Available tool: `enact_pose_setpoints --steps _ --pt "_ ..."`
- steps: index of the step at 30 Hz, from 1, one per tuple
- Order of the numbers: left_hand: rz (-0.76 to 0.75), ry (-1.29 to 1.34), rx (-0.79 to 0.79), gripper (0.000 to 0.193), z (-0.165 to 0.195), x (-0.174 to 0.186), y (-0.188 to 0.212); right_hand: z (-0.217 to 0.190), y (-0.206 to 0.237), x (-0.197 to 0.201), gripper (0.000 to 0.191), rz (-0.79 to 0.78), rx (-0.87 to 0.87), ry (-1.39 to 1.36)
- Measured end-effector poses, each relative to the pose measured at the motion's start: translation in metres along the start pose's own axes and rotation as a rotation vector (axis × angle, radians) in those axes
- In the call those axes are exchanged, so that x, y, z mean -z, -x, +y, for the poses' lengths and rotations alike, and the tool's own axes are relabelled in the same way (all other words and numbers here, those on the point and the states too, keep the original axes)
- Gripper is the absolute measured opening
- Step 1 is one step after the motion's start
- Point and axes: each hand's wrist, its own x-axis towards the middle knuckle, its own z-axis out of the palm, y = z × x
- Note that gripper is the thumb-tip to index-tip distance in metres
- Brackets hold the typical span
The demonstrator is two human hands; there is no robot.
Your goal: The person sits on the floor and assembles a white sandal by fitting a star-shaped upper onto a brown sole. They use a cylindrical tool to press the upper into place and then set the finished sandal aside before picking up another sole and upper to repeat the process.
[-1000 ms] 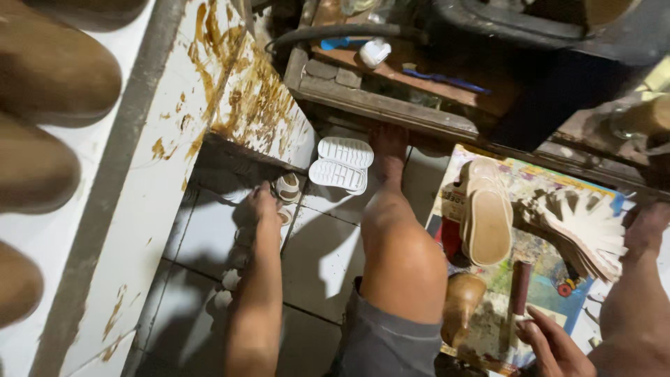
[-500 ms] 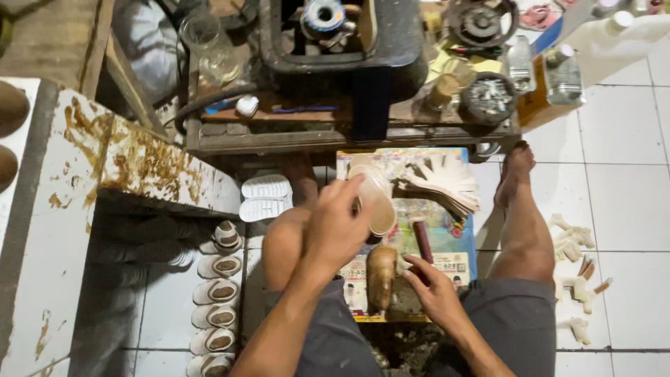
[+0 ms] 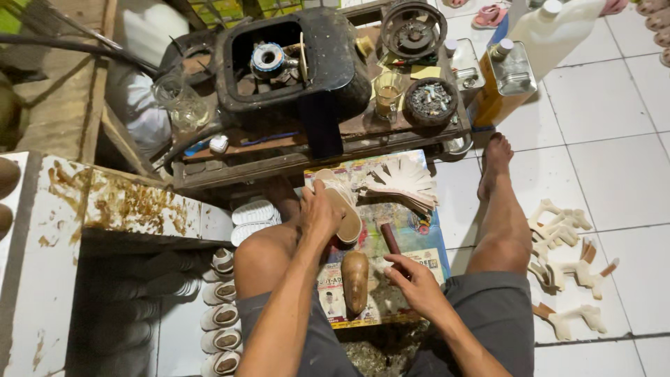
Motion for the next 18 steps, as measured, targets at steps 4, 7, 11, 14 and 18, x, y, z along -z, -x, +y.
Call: enact_pose_setpoints --steps 4,7,11,14,18 --pt "-0.03 0.131 -0.008 0.081 0.0002 0.0044 0.0001 -0.0017 -0.0001 0.0033 0.038 -0.005 -0.007 -0.004" --pt "-0.028 0.158 -0.011 0.077 -0.0039 0.0024 0.001 -0.0028 -0.0009 0.0043 0.037 -0.021 -0.039 0.0" --pt "-0.014 0.334 -0.095 0.073 -0.0067 0.0006 0.0007 -0.0035 -0.0017 0.0045 0.037 -0.013 -0.034 0.012" --pt "0.083 0.19 -0.169 0.076 -0.0069 0.0017 -0.0009 -0.0047 -0.0016 0.0042 0.037 -0.022 0.012 -0.003" --pt "0.037 0.238 -0.092 0.074 -0.0064 0.0007 -0.003 -0.0064 -0.0019 0.0058 0.04 -0.033 -0.073 0.023"
